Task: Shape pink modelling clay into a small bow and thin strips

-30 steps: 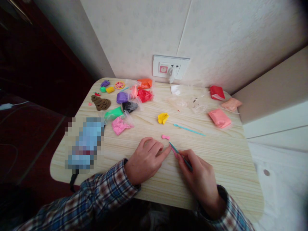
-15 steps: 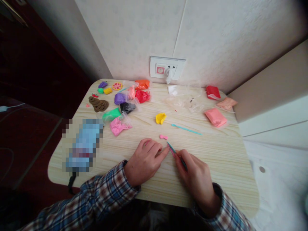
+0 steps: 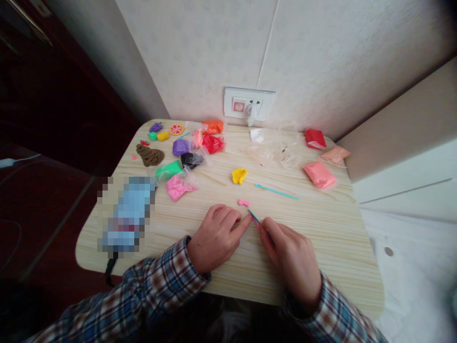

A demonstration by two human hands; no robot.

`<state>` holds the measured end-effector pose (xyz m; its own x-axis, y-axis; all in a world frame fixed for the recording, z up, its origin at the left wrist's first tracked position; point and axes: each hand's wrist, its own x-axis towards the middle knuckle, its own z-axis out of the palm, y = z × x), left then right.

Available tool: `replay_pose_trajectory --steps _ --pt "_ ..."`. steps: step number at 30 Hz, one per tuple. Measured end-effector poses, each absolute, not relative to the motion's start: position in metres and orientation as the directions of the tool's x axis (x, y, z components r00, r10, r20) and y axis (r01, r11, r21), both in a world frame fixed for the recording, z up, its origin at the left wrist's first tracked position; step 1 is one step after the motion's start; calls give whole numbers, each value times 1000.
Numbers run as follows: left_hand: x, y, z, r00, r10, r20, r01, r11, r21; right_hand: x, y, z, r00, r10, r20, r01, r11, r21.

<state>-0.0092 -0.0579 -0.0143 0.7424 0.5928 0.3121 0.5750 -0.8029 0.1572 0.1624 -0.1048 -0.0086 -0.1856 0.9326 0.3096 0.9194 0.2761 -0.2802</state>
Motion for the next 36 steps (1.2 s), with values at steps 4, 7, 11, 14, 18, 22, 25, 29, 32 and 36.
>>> replay_pose_trajectory --steps 4,7,11,14,18,22,25,29,32,36 --pt "-9 -57 -14 744 593 308 573 -803 161 162 -106 -13 -177 930 322 918 274 -286" --pt "-9 -57 -14 745 588 316 570 -807 157 164 -107 -18 -152 936 317 918 252 -305" --pt "-10 -57 -14 748 589 306 568 -806 164 174 -109 -23 -51 943 330 926 168 -338" --pt "-10 -56 -14 748 588 308 563 -808 173 182 -113 -22 38 940 338 915 104 -391" --pt "-11 -55 -13 746 578 332 552 -815 177 189 -117 -19 72 948 310 879 87 -469" --pt "-11 -55 -12 740 568 360 538 -821 190 191 -121 -18 -4 964 265 849 143 -508" --pt "-12 -56 -10 783 489 383 449 -872 196 190 -126 -19 -53 969 240 837 175 -519" --pt "-13 -56 -7 851 381 362 339 -924 175 186 -136 -20 -58 971 232 836 174 -520" --pt "-13 -56 -7 865 386 320 348 -922 171 182 -139 -19 -52 971 233 835 171 -524" --pt "-13 -56 -9 861 407 305 368 -912 179 177 -138 -18 -47 968 245 844 169 -509"
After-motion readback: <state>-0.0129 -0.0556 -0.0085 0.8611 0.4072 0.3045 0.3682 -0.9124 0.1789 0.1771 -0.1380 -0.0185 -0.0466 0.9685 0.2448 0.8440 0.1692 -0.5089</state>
